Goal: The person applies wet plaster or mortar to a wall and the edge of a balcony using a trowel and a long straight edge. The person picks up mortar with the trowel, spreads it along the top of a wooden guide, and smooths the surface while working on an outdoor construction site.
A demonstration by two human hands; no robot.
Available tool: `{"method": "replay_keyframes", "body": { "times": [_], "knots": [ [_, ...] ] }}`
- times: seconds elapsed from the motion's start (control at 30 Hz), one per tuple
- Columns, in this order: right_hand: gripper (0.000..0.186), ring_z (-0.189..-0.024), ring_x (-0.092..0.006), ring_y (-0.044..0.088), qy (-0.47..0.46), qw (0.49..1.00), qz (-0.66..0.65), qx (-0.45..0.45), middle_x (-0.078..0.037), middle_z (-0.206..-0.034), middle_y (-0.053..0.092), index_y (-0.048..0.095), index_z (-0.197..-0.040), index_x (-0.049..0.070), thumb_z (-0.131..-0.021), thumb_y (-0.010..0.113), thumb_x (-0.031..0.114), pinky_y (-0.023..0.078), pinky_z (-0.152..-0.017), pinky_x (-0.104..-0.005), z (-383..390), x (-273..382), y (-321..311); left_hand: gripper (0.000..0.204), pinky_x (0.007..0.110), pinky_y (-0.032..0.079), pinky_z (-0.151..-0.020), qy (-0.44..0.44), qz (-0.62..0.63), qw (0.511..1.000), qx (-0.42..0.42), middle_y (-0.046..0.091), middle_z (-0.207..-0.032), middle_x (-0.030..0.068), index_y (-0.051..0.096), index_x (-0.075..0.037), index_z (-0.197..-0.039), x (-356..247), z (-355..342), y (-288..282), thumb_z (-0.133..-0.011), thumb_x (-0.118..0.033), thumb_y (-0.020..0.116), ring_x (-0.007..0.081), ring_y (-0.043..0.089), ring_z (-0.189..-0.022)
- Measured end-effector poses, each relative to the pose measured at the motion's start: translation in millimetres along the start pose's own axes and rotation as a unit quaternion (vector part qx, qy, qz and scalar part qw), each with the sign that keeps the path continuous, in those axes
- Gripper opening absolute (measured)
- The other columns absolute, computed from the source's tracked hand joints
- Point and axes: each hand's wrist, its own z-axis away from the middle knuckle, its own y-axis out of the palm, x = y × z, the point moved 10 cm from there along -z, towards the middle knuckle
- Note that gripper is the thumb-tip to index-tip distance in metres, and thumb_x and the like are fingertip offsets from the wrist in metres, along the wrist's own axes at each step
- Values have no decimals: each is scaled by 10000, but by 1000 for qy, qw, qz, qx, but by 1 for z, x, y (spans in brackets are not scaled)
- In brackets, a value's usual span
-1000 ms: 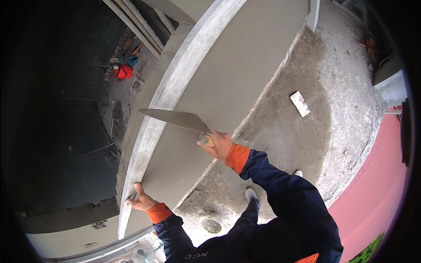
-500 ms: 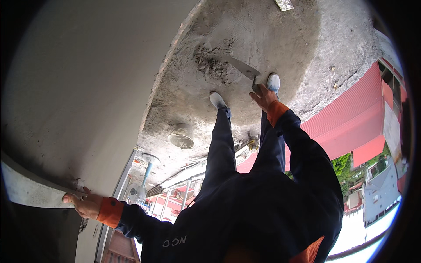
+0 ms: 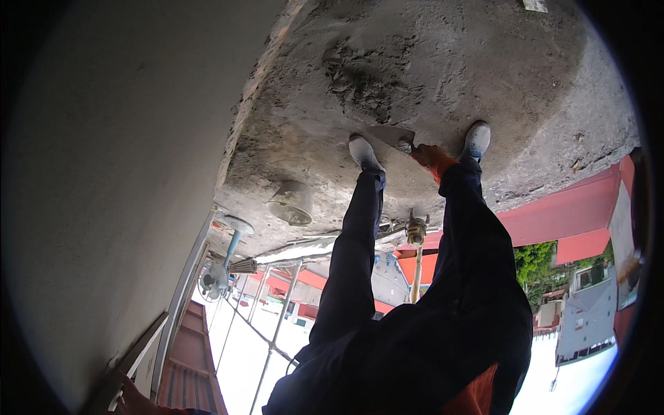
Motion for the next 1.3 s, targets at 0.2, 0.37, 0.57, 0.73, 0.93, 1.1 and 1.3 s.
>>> {"method": "replay_keyframes", "body": {
  "times": [0.2,0.37,0.57,0.73,0.93,1.1,1.3],
  "knots": [
    [487,-897,-376,629,36,965,-237,-107,-175,-918,667,647,-1063,103,-824,561,519,479,-782,-455,-88,44,50,503,685,326,-898,141,-224,956,125,514,-1259,189,568,-162,-1196,6,49,68,-851,-529,557,479,425,-1115],
    [494,-893,-374,636,26,921,-329,-206,-146,-909,682,651,-1086,117,-820,571,526,486,-781,-431,-129,85,24,524,700,283,-948,135,-191,966,112,546,-1213,177,550,-188,-1225,-6,32,49,-862,-564,511,476,458,-1078],
    [517,-934,-358,629,4,955,-152,-255,-137,-984,675,619,-1142,151,-814,585,550,493,-822,-435,-130,99,-36,549,720,239,-972,142,-187,965,113,546,-1248,183,569,-131,-1193,0,38,49,-860,-564,513,484,448,-1113],
    [500,-946,-360,624,-55,962,-156,-218,-133,-1019,665,624,-1120,150,-822,581,550,497,-821,-456,-82,108,-73,576,735,241,-954,172,-158,968,90,537,-1248,199,551,-108,-1225,-14,41,47,-836,-531,573,472,449,-1118],
    [422,-939,-358,623,-120,953,-148,-236,-126,-1001,666,635,-1087,176,-842,567,512,492,-806,-461,92,145,-143,569,504,442,-1007,112,-59,992,-13,385,-1291,212,408,106,-1255,-23,36,2,-903,-301,595,328,404,-1205],
    [306,-879,-312,654,-144,955,-36,-257,-129,-932,680,641,-1021,175,-855,578,424,516,-767,-445,294,169,-210,1000,403,433,-977,176,-9,983,47,456,-1243,256,144,140,-1358,-7,29,11,-769,-370,771,287,535,-1052],
    [164,-737,-135,612,-228,947,-31,-225,-36,-850,655,660,-956,60,-846,684,179,498,-684,-291,542,277,-325,1352,511,164,-1119,139,5,986,-91,-13,-1474,327,-48,50,-1443,-5,35,-15,-598,-522,838,426,-14,-1401]
  ]
}}
